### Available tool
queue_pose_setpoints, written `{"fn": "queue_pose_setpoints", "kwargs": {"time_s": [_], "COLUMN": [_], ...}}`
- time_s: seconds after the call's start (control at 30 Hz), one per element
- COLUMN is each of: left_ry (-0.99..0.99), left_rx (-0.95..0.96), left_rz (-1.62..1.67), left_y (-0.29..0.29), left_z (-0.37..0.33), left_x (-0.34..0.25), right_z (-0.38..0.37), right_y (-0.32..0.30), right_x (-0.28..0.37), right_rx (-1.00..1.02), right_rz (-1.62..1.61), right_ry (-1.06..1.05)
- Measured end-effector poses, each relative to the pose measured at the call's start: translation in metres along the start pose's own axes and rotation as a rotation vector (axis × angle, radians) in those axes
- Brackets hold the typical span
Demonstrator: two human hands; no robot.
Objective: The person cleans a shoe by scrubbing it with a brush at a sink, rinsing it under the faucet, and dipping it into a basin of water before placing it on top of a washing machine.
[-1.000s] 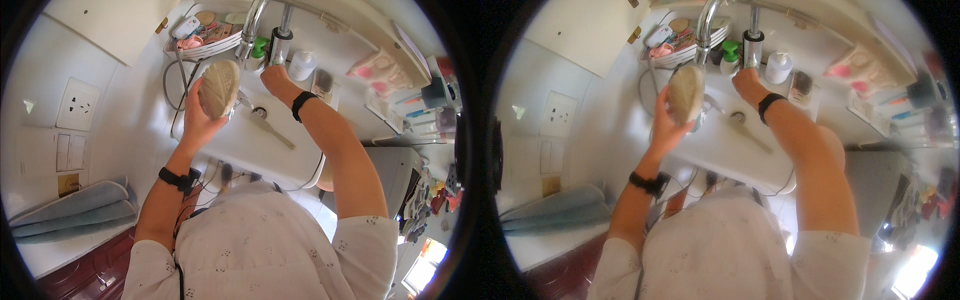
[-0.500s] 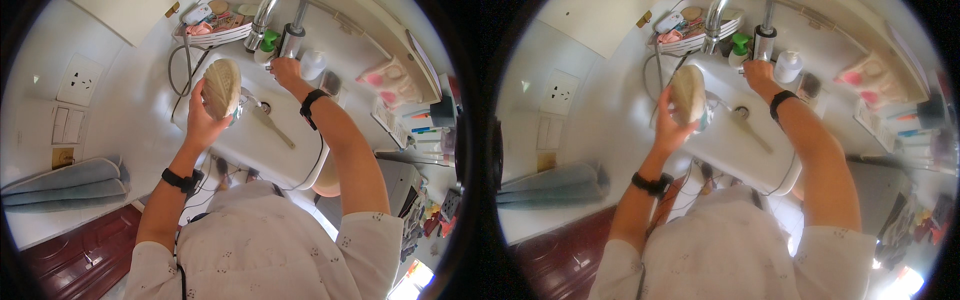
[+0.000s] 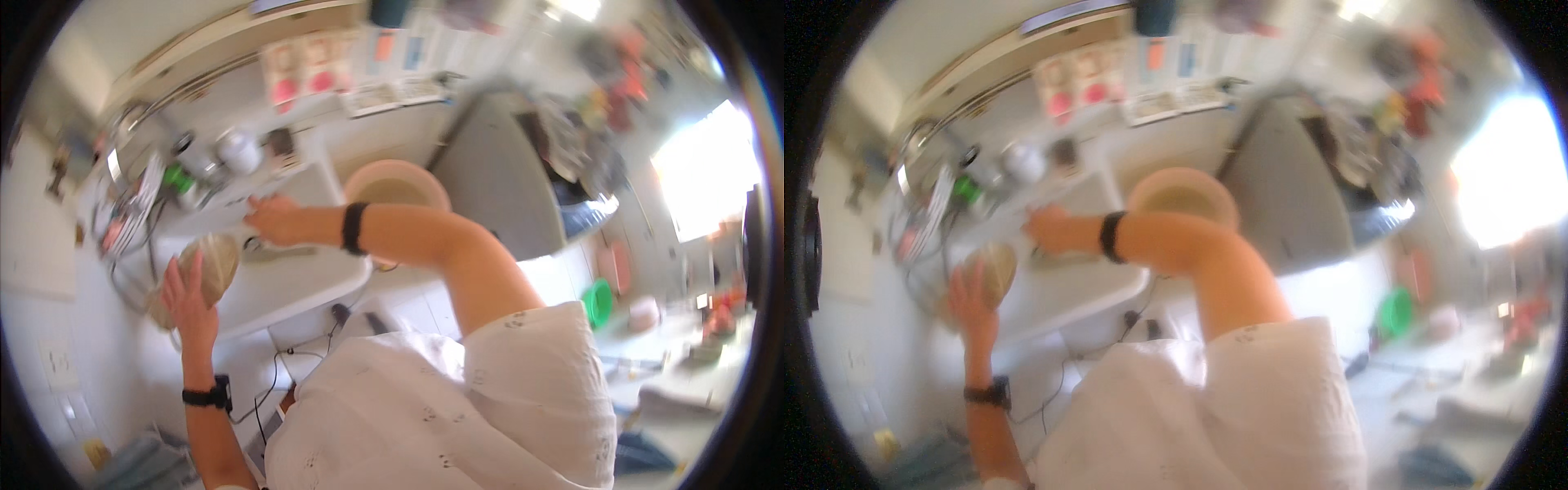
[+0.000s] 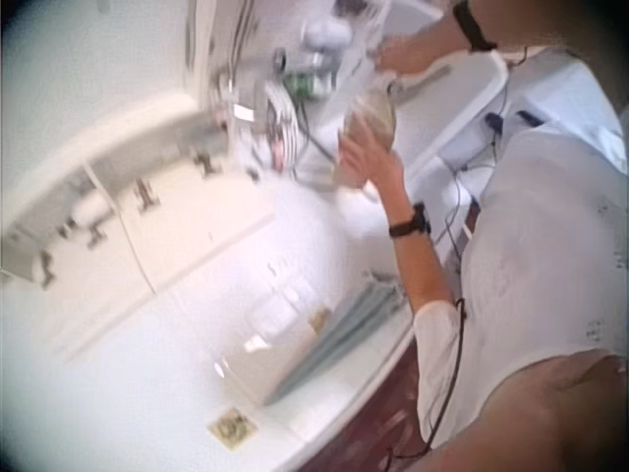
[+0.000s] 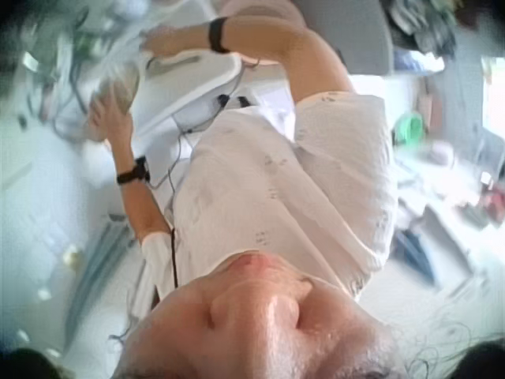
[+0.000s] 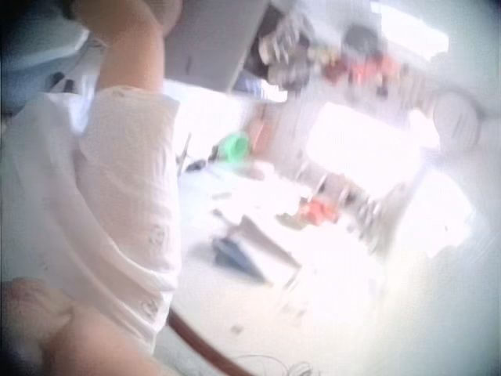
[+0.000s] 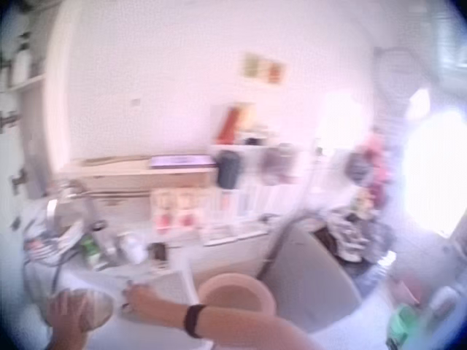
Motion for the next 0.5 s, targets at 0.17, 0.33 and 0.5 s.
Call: {"fn": "queue_pose_setpoints", "kwargs": {"time_s": [0.17, 0.33, 0.5], "left_ry": [0.130, 0.012, 0.120], "left_rx": [0.064, -0.010, 0.135], "left_rz": [-0.115, -0.057, -0.221], "left_y": [0.009, 0.035, 0.051], "left_z": [-0.005, -0.022, -0.024], "left_x": [-0.029, -0.024, -0.067], "right_z": [0.119, 0.224, 0.308], "right_y": [-0.018, 0.022, 0.025], "right_x": [-0.003, -0.022, -0.030], "right_rx": [-0.101, -0.080, -0.111], "right_rz": [-0.056, -0.164, -0.291], "right_ry": [0.141, 0.378, 0.597]}}
Point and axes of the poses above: each hand's wrist, its own z-axis away from the middle knuckle, its own y-axis out of the palm, x = y × z, the point moved 6 cm from there along -z, towards the middle knuckle, and after that the axes turned 3 degrees about -y, right-handed, at the moved point
